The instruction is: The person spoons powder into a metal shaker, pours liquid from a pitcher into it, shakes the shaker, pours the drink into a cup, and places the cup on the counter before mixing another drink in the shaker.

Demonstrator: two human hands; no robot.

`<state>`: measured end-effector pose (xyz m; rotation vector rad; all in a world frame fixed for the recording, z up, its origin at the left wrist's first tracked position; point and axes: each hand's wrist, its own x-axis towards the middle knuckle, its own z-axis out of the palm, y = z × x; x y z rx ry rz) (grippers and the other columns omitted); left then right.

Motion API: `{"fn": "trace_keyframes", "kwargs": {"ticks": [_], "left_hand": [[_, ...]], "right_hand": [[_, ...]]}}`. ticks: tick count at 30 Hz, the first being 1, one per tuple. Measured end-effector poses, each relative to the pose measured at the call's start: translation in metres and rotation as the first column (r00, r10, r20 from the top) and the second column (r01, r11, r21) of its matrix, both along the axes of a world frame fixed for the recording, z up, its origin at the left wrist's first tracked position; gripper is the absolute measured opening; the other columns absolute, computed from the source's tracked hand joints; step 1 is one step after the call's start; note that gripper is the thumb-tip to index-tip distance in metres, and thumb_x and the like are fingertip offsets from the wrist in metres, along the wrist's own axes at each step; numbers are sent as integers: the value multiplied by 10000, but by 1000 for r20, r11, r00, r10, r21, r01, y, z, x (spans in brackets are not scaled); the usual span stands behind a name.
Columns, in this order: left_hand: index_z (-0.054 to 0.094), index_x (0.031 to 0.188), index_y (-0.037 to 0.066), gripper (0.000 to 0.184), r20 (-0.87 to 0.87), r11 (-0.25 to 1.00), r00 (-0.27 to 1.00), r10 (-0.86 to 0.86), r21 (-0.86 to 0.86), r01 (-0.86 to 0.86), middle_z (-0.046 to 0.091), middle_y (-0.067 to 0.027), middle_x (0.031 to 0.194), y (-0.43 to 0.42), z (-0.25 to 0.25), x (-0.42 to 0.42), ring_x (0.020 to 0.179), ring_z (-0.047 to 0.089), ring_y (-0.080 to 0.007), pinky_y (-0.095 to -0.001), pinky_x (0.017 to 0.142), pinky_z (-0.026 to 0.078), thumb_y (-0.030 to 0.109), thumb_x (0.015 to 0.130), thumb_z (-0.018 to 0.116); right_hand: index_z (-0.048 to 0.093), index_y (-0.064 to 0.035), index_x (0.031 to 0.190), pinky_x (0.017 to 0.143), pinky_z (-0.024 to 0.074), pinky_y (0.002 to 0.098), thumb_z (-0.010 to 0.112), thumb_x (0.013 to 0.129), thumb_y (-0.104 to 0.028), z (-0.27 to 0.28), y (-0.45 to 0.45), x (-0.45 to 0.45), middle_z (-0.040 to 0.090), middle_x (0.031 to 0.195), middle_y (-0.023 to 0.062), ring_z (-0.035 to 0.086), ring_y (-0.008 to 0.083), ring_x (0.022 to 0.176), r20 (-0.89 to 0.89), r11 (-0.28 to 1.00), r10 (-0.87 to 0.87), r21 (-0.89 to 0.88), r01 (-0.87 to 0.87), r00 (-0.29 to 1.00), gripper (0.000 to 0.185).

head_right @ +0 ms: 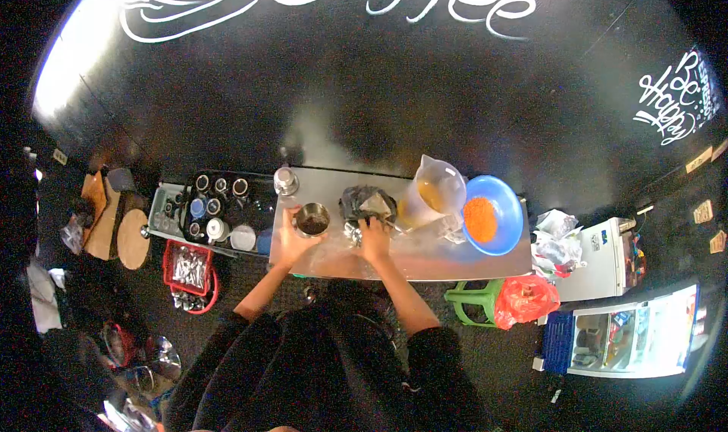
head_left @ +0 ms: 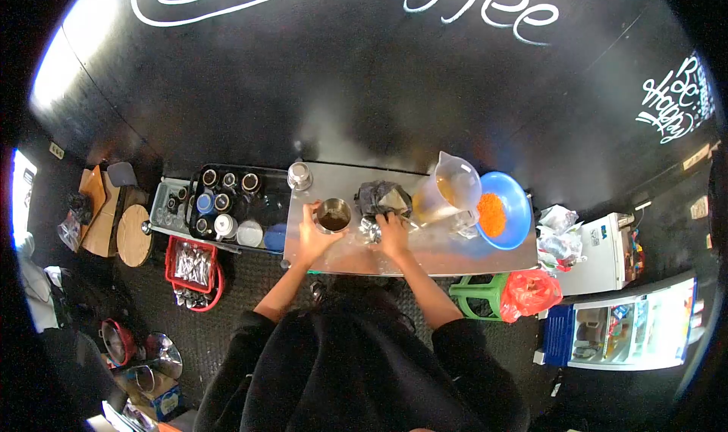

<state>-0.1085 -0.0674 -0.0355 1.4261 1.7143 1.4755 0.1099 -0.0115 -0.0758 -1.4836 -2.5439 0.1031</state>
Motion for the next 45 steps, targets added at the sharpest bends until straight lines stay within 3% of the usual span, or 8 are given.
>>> {"fn": "trace_keyframes", "kwargs": {"ticks": [7, 10, 13, 16, 23, 34, 35, 45], "left_hand": [[388, 1127, 14, 820, 73, 995, 994, 87, 40, -90, 561, -186, 1110, -4, -22, 17, 1006, 610, -276, -386, 859, 518, 191, 497, 883], [379, 1142, 21, 830, 83, 998, 994, 66, -4, -66, 552, -178, 1109, -9, -32, 14, 1019, 597, -278, -382, 872, 502, 181, 503, 883], [358, 1184, 24, 875, 126, 1000, 992, 11, -9, -10, 546, -164, 1112, -9, -42, 10, 1045, 575, -284, -386, 902, 473, 189, 505, 885], [329, 1234, 21, 935, 114, 997, 993, 19, 67, -27, 537, -156, 1121, -9, -52, 9, 1062, 559, -295, -394, 927, 451, 193, 505, 889], [412, 1215, 33, 871, 239, 981, 961, -138, -101, 166, 597, -142, 1094, -2, -62, 1, 1035, 587, -258, -371, 910, 457, 203, 488, 861], [531, 1038, 20, 715, 95, 981, 979, -182, -44, 187, 581, -175, 983, 13, -9, -17, 947, 562, -359, -429, 836, 453, 292, 438, 812], [534, 1024, 18, 707, 69, 976, 974, -216, -1, 216, 581, -168, 983, 13, 8, -18, 941, 562, -356, -428, 835, 454, 290, 434, 812], [549, 1136, -2, 753, 153, 859, 846, -510, 47, 509, 601, -95, 1056, 19, 136, -25, 987, 572, -194, -344, 906, 441, 239, 491, 852]], "right_hand": [[588, -49, 1092, 812, 468, 440, 809, 534, -508, -6, 3, -3, 630, 935, 139, 614, 340, 893, 132, 985, -162, -36, 168, 978, 755], [617, -30, 1064, 736, 512, 381, 785, 576, -519, 2, 5, 14, 637, 887, 123, 636, 286, 786, -65, 846, -263, -495, 198, 963, 711], [578, -19, 1103, 677, 506, 256, 731, 744, -347, 19, -3, 19, 596, 898, 43, 592, 127, 771, -413, 442, -715, -892, -92, 564, 510], [486, -25, 1163, 709, 495, 267, 684, 805, -197, 42, -24, -12, 575, 976, 45, 579, 138, 839, -745, 697, -642, -666, -268, 183, 444], [295, -67, 1116, 742, 460, 293, 814, 645, -54, 51, -23, -84, 489, 1009, 95, 527, 160, 924, -944, 956, -201, -247, -157, 260, 700], [324, -15, 1318, 718, 548, 275, 800, 624, -29, 97, -20, -93, 529, 1097, 107, 538, 154, 954, -888, 970, 6, -106, -217, 461, 842], [447, -16, 1194, 759, 507, 350, 839, 574, -161, 101, -20, -97, 621, 925, 128, 622, 223, 860, -959, 975, -96, -145, -169, 267, 747], [381, -35, 1297, 893, 433, 291, 799, 566, -86, 200, 11, -80, 519, 1114, 48, 517, 141, 1017, -973, 865, 29, -90, -493, 229, 844]]}}
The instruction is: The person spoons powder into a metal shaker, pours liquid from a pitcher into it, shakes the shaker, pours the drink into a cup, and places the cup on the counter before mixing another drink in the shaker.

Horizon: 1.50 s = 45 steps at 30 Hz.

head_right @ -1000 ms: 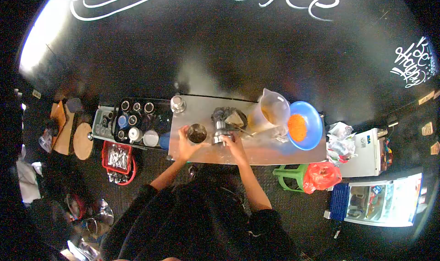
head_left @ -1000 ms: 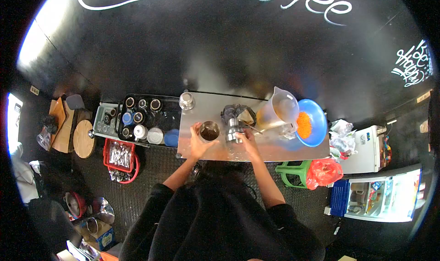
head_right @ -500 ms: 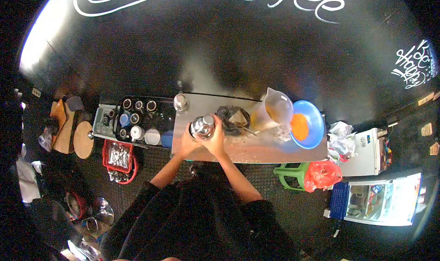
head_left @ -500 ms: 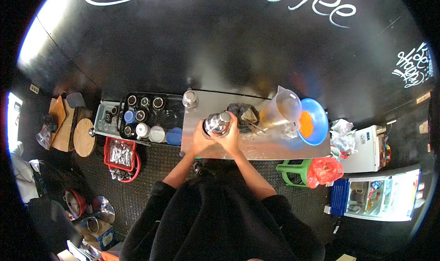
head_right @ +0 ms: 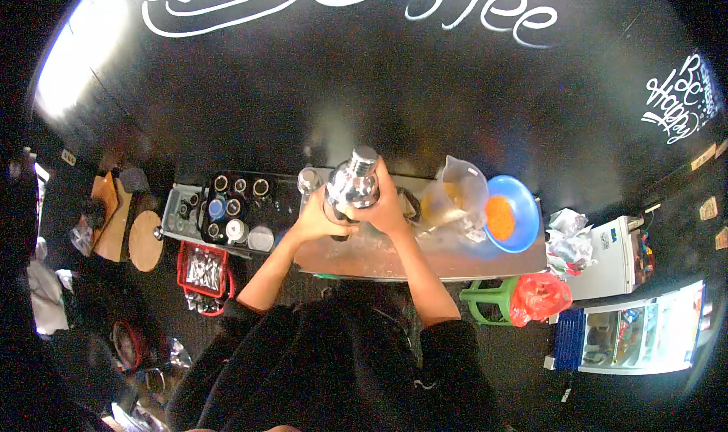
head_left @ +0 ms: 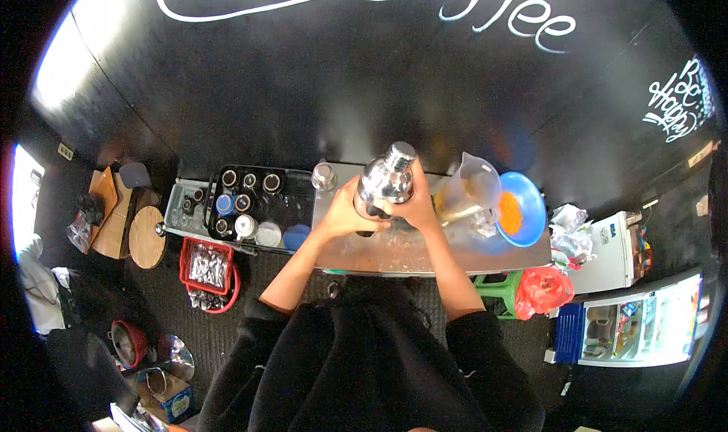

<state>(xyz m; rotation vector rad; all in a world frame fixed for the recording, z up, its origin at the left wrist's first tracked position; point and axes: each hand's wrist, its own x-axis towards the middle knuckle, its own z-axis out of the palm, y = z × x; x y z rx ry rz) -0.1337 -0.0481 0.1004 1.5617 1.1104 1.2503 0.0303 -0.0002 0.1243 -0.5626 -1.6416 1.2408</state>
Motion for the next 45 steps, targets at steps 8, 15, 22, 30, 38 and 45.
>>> {"fn": "trace_keyframes", "kwargs": {"ticks": [8, 15, 22, 30, 38, 45], "left_hand": [[528, 1150, -6, 742, 160, 997, 986, 52, 45, -60, 613, -90, 1048, -10, 52, 11, 990, 574, -175, -321, 891, 455, 184, 500, 832], [560, 1068, -8, 722, 70, 961, 965, 252, 97, -258, 622, -118, 993, -13, 39, 12, 903, 616, -202, -342, 828, 486, 247, 433, 792], [559, 1045, -28, 714, -4, 959, 965, 263, 110, -262, 621, -138, 981, -16, 37, 6, 904, 615, -216, -336, 840, 475, 262, 445, 816], [504, 1171, 2, 712, 326, 965, 919, -221, -61, 254, 595, -82, 1089, -14, 78, 7, 992, 561, -167, -331, 908, 438, 171, 569, 845], [468, 1217, 1, 764, 412, 954, 866, -284, 27, 300, 579, -60, 1093, -16, 86, 31, 1033, 535, -157, -319, 930, 429, 106, 554, 832], [453, 1204, -4, 752, 461, 991, 881, -110, -21, 134, 570, -85, 1100, -23, 64, 48, 991, 574, -175, -323, 869, 477, 64, 558, 833]], "right_hand": [[438, -38, 1210, 890, 425, 286, 796, 542, -110, 62, -5, -11, 554, 1060, 42, 531, 120, 992, 9, 998, 23, 52, -23, 1000, 762], [485, -50, 1118, 832, 459, 296, 810, 507, -125, 64, -21, -23, 596, 962, 45, 570, 130, 905, 73, 980, -137, 152, 125, 988, 696], [454, -48, 1143, 853, 450, 302, 820, 522, -111, 55, -33, -31, 584, 1008, 59, 562, 145, 945, 5, 961, -257, 103, 255, 966, 724], [331, -52, 1375, 947, 417, 322, 855, 534, -117, 97, -5, 23, 448, 1299, 75, 439, 181, 1196, -15, 964, 263, -46, -263, 965, 993], [387, -37, 1348, 964, 410, 330, 827, 486, -118, 77, 0, 30, 529, 1219, 70, 505, 172, 1127, -49, 983, 176, 70, -172, 983, 971], [409, 20, 1295, 940, 431, 334, 812, 494, -130, 70, -15, 21, 586, 1120, 76, 554, 158, 1047, -263, 987, 112, -81, -138, 958, 909]]}}
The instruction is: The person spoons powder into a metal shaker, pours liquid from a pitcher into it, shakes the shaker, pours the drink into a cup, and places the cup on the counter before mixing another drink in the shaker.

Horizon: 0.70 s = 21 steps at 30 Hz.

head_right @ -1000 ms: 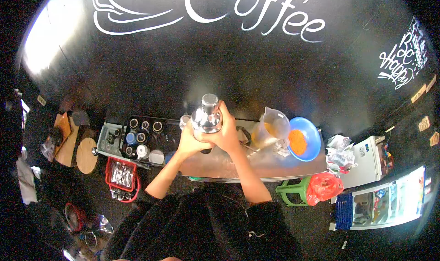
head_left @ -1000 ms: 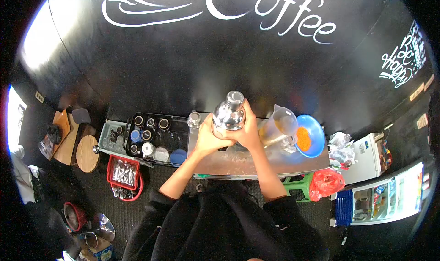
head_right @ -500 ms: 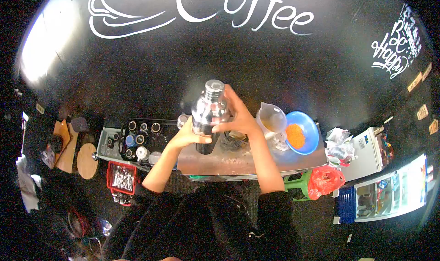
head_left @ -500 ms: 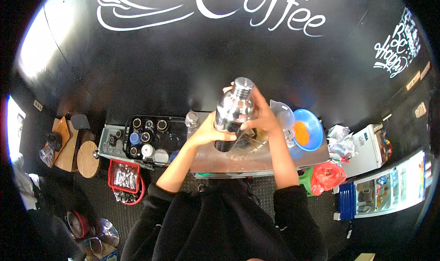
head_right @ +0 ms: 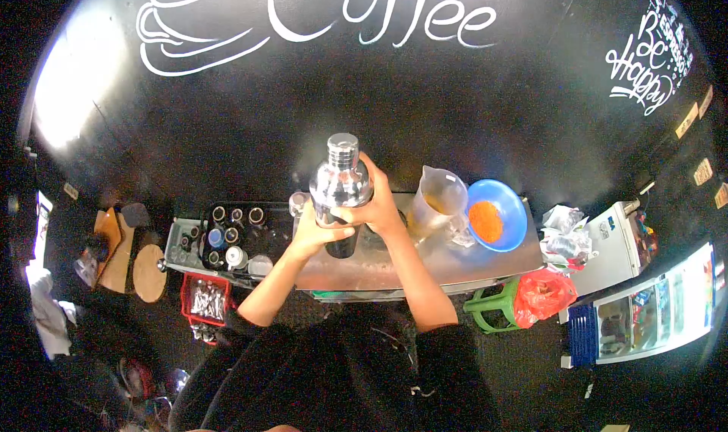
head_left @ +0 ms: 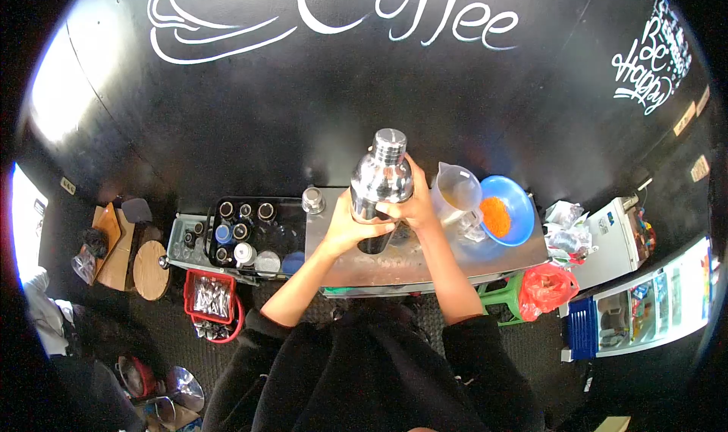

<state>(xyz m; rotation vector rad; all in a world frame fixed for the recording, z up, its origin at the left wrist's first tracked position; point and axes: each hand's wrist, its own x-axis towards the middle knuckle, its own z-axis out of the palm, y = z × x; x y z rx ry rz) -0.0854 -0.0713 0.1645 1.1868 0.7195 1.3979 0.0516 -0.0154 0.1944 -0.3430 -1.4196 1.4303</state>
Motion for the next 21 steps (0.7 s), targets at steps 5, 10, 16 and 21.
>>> {"fn": "trace_keyframes", "kwargs": {"ticks": [5, 10, 16, 21], "left_hand": [[492, 1145, -14, 634, -34, 999, 999, 42, 19, -41, 603, -88, 1039, 2, 8, 21, 917, 601, -152, -307, 828, 505, 86, 612, 822], [484, 1164, -22, 659, -127, 970, 969, 212, 145, -194, 610, -109, 1052, 11, 25, 50, 941, 612, -173, -312, 847, 497, 149, 624, 821], [456, 1215, -13, 761, -136, 963, 966, 219, 188, -192, 592, -99, 1088, 15, 57, 98, 994, 580, -170, -309, 884, 470, 150, 573, 831], [467, 1209, -13, 787, -183, 952, 963, 196, 270, -142, 594, -104, 1086, 11, 63, 139, 1010, 570, -189, -335, 914, 450, 169, 537, 834]], "right_hand": [[440, 1, 1257, 926, 427, 318, 798, 530, -135, 8, -3, 17, 585, 1083, 73, 552, 164, 1018, 117, 989, -142, -24, 145, 983, 822], [394, -56, 1297, 975, 386, 332, 821, 568, -148, 41, 1, 48, 532, 1179, 76, 520, 178, 1096, 109, 977, -139, 176, 118, 984, 851], [343, -43, 1323, 991, 376, 340, 866, 536, -130, 48, 1, 94, 505, 1204, 109, 483, 195, 1151, 31, 987, -147, 77, 144, 989, 949], [435, -29, 1284, 976, 394, 315, 868, 475, -162, 66, 2, 142, 561, 1165, 73, 539, 166, 1070, 161, 991, -37, 136, 15, 986, 927]]}}
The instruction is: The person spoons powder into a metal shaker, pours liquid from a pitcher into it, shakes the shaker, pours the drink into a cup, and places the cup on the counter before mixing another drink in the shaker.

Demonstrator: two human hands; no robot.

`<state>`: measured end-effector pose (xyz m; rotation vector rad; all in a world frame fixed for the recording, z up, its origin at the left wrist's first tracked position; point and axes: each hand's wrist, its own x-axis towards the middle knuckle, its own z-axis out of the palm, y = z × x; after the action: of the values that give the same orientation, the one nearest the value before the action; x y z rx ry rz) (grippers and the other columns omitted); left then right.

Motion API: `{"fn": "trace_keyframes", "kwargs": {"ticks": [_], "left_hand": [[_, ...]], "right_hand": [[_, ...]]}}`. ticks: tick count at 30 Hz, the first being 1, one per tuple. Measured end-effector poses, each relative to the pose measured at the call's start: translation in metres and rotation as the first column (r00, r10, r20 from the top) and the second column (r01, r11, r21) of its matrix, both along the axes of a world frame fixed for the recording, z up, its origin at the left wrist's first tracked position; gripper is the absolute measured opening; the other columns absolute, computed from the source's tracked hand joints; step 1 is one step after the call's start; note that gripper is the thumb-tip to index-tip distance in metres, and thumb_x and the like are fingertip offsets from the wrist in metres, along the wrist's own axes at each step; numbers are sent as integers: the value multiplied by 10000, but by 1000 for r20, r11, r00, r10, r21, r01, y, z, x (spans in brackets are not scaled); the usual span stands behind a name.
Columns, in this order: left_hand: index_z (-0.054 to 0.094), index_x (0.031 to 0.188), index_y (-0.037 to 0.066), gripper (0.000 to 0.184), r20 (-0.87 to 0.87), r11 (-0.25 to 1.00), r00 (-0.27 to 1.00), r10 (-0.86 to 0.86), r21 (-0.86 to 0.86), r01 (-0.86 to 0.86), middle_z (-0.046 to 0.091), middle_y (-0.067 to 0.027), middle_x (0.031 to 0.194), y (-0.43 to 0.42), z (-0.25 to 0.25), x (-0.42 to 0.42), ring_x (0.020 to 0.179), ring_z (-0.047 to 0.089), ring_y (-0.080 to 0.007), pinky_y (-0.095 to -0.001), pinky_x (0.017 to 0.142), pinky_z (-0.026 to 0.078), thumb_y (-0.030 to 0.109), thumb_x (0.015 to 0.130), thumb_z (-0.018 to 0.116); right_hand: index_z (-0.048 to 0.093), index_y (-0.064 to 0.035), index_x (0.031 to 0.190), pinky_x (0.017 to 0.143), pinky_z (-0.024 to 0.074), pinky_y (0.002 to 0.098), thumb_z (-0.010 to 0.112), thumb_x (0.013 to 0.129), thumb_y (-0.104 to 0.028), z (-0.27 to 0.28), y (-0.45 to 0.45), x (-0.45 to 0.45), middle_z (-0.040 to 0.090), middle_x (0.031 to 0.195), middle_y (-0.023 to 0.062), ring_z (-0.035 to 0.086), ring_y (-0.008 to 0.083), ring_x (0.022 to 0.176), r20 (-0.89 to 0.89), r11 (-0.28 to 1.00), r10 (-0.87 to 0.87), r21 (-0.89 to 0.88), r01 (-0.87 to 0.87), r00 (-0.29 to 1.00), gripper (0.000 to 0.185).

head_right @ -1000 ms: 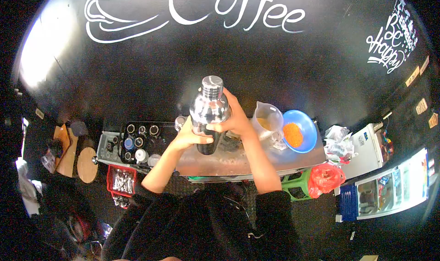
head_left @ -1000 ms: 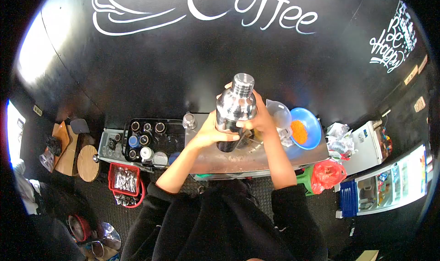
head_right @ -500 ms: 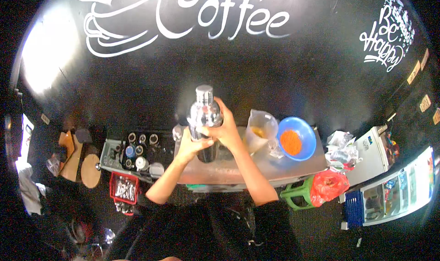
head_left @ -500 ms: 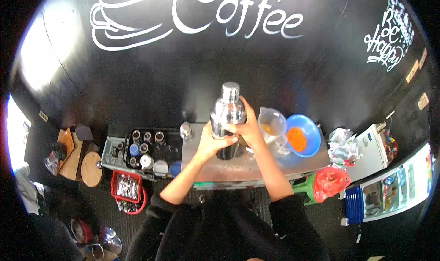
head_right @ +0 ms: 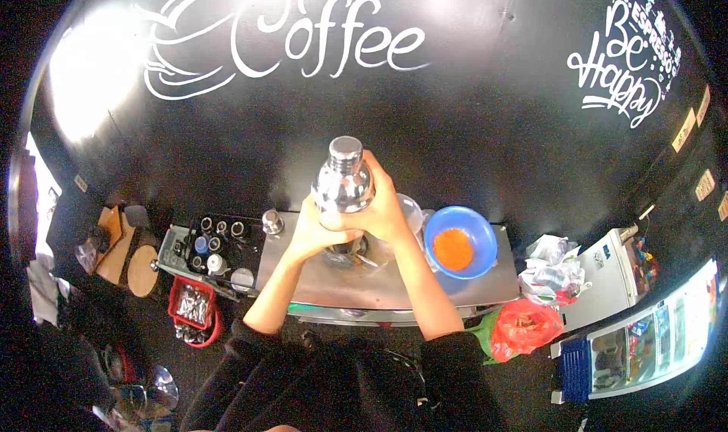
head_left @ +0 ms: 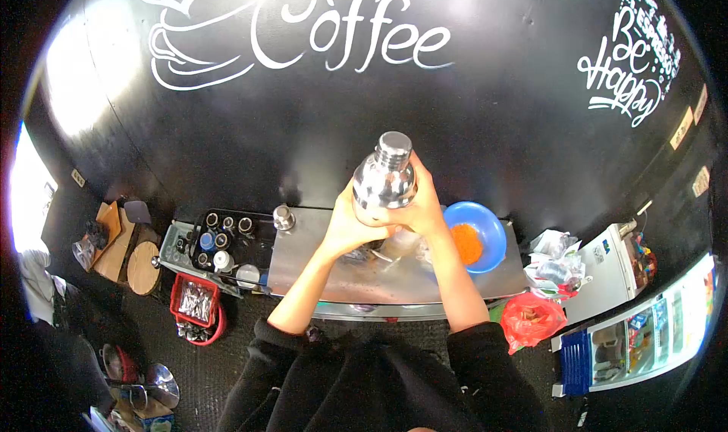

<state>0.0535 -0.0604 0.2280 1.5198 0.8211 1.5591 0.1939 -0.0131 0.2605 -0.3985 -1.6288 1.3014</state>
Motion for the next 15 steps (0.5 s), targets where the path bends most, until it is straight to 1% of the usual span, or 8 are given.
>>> {"fn": "trace_keyframes", "kwargs": {"ticks": [1, 3, 4, 6, 10, 11, 13, 15], "left_hand": [[507, 1160, -18, 735, -48, 999, 999, 10, 48, -7, 612, -99, 1054, 2, -2, 7, 971, 584, -182, -339, 900, 459, 180, 533, 836], [507, 1160, -24, 732, -64, 999, 997, -52, 6, 53, 612, -91, 1047, 2, -5, 21, 959, 586, -171, -334, 898, 459, 155, 530, 836], [509, 1158, -23, 725, -26, 994, 994, -103, -40, 102, 613, -91, 1043, 1, -5, 31, 960, 587, -168, -330, 893, 463, 144, 532, 834], [513, 1156, -14, 709, 55, 971, 984, -169, -160, 176, 609, -91, 1049, -4, -10, 51, 978, 582, -163, -321, 889, 465, 119, 537, 830], [455, 1199, -17, 750, 240, 980, 963, -119, -126, 152, 580, -94, 1089, -2, -28, 95, 991, 563, -154, -317, 892, 467, 102, 553, 816], [455, 1199, -17, 750, 242, 978, 963, -121, -136, 157, 580, -94, 1089, -6, -31, 104, 991, 563, -154, -317, 892, 467, 102, 553, 816], [458, 1202, -20, 790, 98, 994, 995, -22, -101, 32, 582, -97, 1099, -7, -33, 117, 994, 574, -173, -325, 896, 457, 157, 530, 833], [464, 1183, -23, 791, 102, 995, 995, 7, -100, 4, 588, -91, 1080, -8, -35, 132, 990, 570, -171, -324, 888, 459, 177, 516, 839]], "right_hand": [[435, -29, 1284, 976, 394, 315, 868, 475, -162, 0, 4, 12, 561, 1165, 73, 539, 166, 1070, 2, 1000, 0, 7, 0, 1000, 927], [430, -26, 1276, 949, 446, 338, 845, 490, -134, -6, 15, 34, 570, 1145, 64, 568, 175, 1043, 38, 976, 160, 140, -164, 986, 895], [455, -30, 1259, 939, 445, 327, 830, 503, -144, -8, 17, 44, 588, 1110, 55, 575, 167, 1021, 59, 973, 147, 169, -155, 987, 852], [466, -28, 1251, 930, 446, 321, 827, 506, -147, -17, 10, 62, 594, 1093, 52, 575, 161, 1014, 76, 988, 95, 111, -104, 993, 836], [483, -19, 1241, 901, 454, 301, 833, 502, -161, -23, 3, 87, 601, 1063, 45, 577, 145, 988, 12, 1000, -10, 15, 10, 1000, 830], [480, -17, 1244, 898, 456, 298, 837, 497, -165, -28, -1, 93, 601, 1062, 45, 579, 146, 981, 3, 998, -67, -14, 67, 998, 841], [473, -11, 1248, 890, 462, 295, 841, 493, -166, -33, -8, 104, 602, 1055, 51, 585, 148, 968, -39, 996, -80, -45, 79, 996, 853], [497, -9, 1204, 890, 446, 298, 828, 472, -169, -35, -16, 114, 599, 1061, 46, 573, 138, 961, -83, 989, -121, -102, 112, 989, 819]]}}
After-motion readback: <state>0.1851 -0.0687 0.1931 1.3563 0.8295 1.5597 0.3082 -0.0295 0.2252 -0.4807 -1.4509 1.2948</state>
